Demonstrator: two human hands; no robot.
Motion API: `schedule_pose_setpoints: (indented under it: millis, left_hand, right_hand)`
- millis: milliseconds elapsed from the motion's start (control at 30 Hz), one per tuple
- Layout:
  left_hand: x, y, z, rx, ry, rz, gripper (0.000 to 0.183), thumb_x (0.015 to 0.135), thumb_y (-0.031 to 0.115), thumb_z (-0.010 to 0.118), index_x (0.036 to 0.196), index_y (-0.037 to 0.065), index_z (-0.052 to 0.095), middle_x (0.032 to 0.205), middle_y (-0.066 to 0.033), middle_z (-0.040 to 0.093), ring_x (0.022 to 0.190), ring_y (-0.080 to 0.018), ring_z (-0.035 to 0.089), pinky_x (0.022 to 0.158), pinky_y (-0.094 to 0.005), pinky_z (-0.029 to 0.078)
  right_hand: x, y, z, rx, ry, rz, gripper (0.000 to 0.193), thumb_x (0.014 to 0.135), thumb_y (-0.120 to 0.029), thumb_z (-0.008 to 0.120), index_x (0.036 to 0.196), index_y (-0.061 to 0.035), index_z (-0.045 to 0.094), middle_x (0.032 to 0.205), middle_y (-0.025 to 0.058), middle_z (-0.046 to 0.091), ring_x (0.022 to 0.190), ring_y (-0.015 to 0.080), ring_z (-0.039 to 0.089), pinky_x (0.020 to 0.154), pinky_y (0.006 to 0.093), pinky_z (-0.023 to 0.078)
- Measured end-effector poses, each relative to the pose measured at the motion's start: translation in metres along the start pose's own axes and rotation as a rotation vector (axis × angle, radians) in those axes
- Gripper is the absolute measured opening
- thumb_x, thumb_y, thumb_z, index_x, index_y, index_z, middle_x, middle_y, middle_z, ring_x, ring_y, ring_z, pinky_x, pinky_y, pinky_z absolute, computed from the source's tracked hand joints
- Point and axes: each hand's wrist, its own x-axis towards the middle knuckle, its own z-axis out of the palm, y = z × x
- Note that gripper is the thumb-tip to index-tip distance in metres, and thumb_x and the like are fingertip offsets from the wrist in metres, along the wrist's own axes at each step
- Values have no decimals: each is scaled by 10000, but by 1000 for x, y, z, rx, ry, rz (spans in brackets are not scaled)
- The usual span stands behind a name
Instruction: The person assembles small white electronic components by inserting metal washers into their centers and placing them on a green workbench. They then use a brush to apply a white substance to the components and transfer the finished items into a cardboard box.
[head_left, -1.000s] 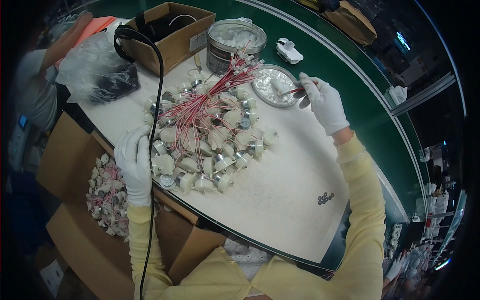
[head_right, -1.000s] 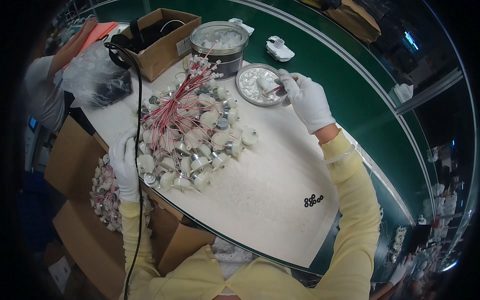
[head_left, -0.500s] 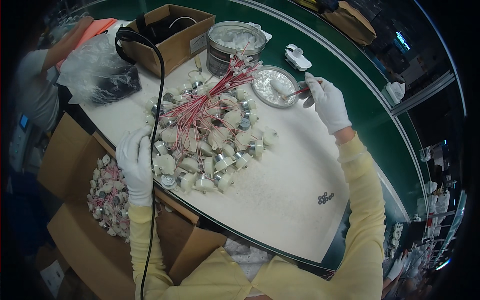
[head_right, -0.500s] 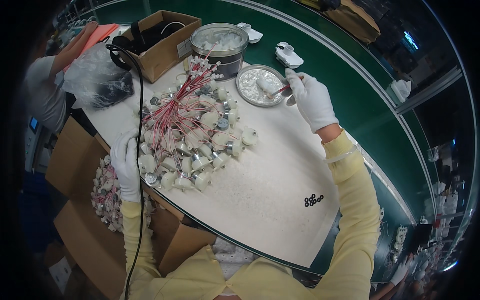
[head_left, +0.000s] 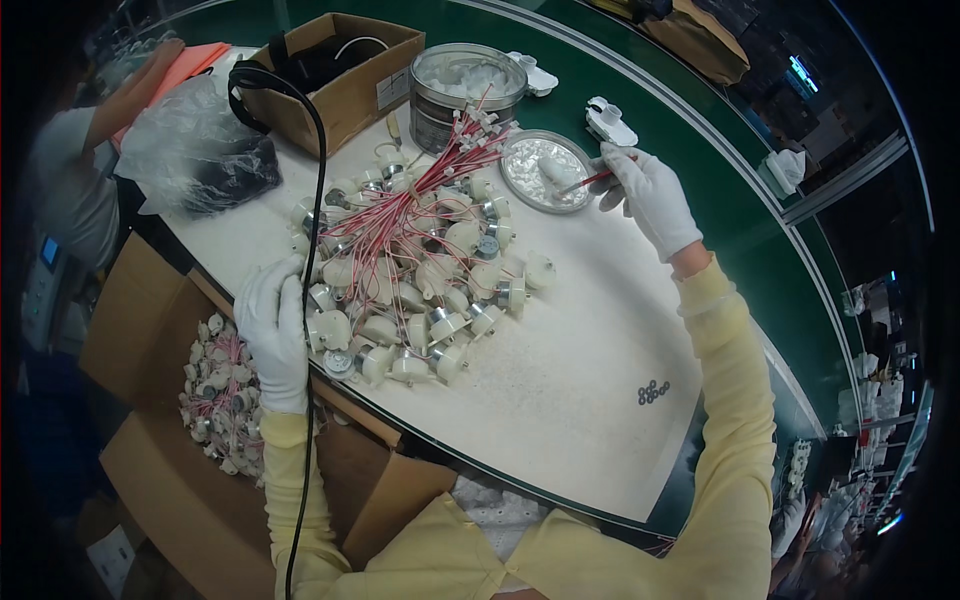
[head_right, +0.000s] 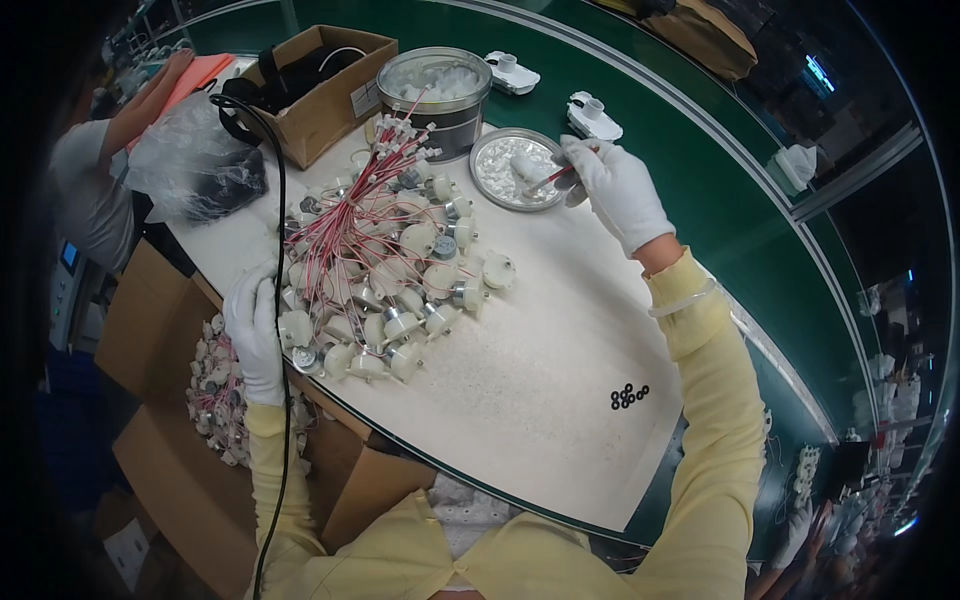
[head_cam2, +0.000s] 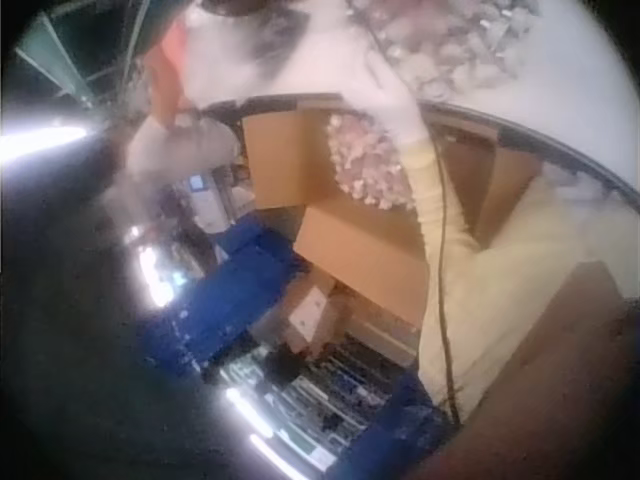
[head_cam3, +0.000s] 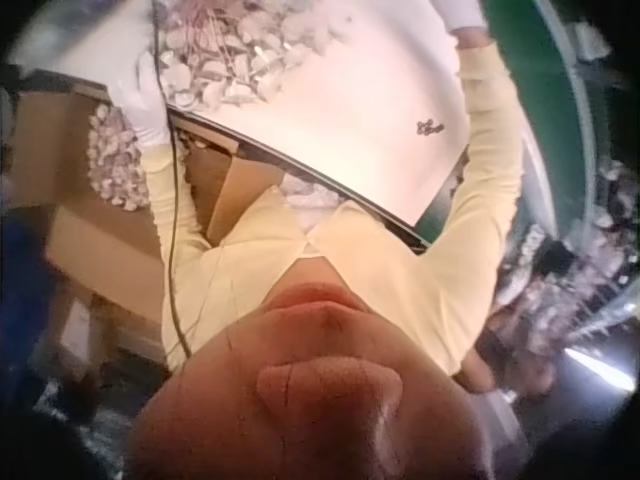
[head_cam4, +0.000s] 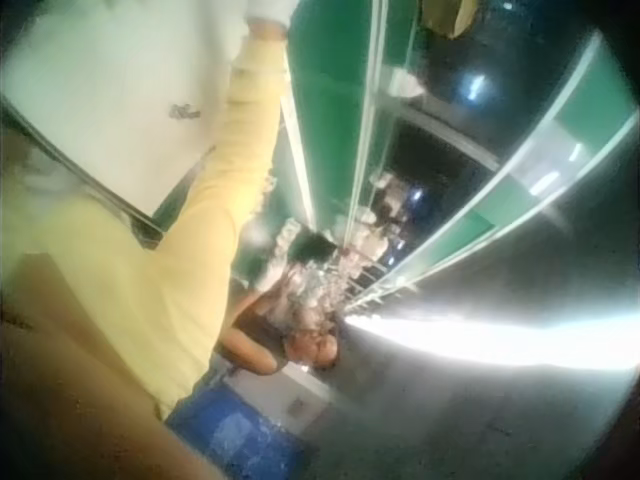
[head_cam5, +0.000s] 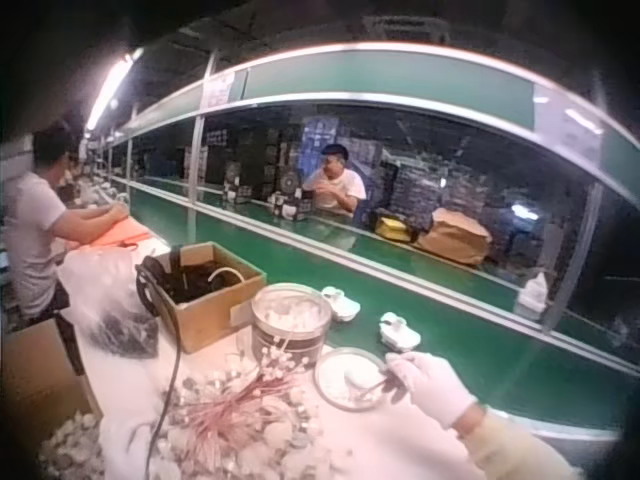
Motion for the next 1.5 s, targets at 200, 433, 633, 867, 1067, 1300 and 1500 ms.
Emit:
schedule_pose_setpoints:
  millis: [200, 433, 633, 867, 1067, 1300, 1500]
  left_hand:
    - [-1, -1, 3, -1, 4, 8, 171, 908, 78, 532, 1032, 40, 644, 1018, -79, 662, 970, -279, 589, 997, -427, 388]
    - [-3, -12, 1, -55, -82, -132, 229, 939, 122, 499, 1082, -6, 624, 1078, -144, 641, 998, -296, 580, 889, -381, 419]
    - [-23, -85, 7, 198, -176, -1, 309, 956, 111, 471, 1219, -22, 566, 1188, -171, 594, 1069, -288, 570, 939, -354, 432]
    - [-18, -97, -1, 273, -244, 9, 419, 932, 123, 430, 1339, 45, 485, 1319, -154, 522, 1162, -307, 525, 981, -353, 419]
    - [-15, -131, -12, 275, -233, 107, 461, 961, 242, 369, 1354, 20, 464, 1355, -193, 484, 1218, -338, 484, 1025, -376, 375]
    - [-15, -127, -14, 94, -227, 18, 513, 971, 273, 350, 1344, -70, 438, 1376, -192, 457, 1226, -268, 467, 1045, -359, 365]
    - [-13, -142, -19, 158, -237, -20, 485, 974, 237, 334, 1335, -66, 447, 1360, -192, 465, 1190, -280, 496, 1031, -355, 384]
  right_hand:
    - [-33, -21, -44, 343, -15, 97, 343, 979, -263, 419, 996, 27, 601, 773, 120, 671, 577, 126, 619, 451, 201, 391]
    - [-133, -18, -123, 545, 55, 19, 384, 985, -247, 376, 1054, 74, 576, 786, 173, 664, 582, 171, 609, 489, 224, 407]
    - [-245, -5, -195, 418, 295, -27, 387, 946, -248, 426, 1043, 103, 558, 807, 207, 657, 580, 178, 607, 510, 215, 434]
    - [-330, 42, -220, 167, 646, 308, 304, 905, -158, 438, 1018, 90, 571, 903, 205, 669, 577, 184, 643, 478, 211, 438]
    - [-328, 74, -221, 172, 556, 362, 255, 903, -132, 439, 960, 64, 592, 966, 192, 669, 630, 172, 662, 502, 209, 464]
    - [-314, 87, -215, 148, 509, 380, 257, 909, -113, 430, 984, 50, 614, 925, 167, 686, 613, 149, 649, 504, 200, 451]
    - [-304, 91, -216, 135, 528, 341, 253, 905, -103, 432, 968, 48, 625, 910, 159, 690, 601, 139, 642, 497, 199, 444]
